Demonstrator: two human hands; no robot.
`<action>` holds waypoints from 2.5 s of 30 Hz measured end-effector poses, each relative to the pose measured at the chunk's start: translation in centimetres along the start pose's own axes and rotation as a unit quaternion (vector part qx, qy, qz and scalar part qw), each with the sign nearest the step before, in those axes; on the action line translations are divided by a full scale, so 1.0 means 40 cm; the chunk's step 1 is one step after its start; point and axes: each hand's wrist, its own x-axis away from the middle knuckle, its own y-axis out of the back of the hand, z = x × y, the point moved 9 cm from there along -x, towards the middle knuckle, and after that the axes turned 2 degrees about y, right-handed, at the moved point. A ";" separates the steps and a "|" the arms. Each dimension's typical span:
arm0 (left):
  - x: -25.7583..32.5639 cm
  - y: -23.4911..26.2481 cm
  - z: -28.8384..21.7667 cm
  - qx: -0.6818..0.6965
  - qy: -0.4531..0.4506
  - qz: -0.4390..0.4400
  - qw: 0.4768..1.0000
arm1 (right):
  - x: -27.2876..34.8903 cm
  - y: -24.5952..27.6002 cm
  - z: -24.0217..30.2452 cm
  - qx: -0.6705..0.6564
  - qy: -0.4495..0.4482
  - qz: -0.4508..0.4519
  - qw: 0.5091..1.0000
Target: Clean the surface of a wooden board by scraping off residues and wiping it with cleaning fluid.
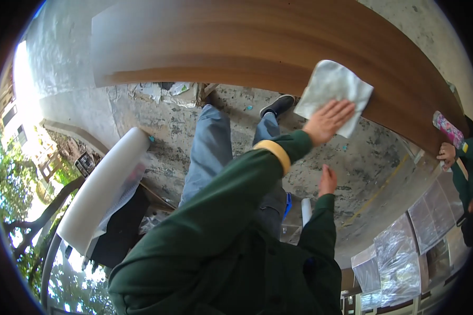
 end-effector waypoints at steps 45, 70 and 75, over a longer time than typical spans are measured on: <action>0.216 0.324 0.338 -0.170 0.261 -0.127 0.942 | -0.020 -0.179 0.647 -0.124 0.167 0.049 0.977; 0.553 0.614 0.691 -0.236 0.355 -0.100 0.899 | 0.012 -0.283 0.564 -0.111 0.244 0.014 0.963; 0.545 0.613 0.677 -0.243 0.357 -0.083 0.898 | -0.056 -0.099 0.565 -0.173 0.210 -0.045 0.961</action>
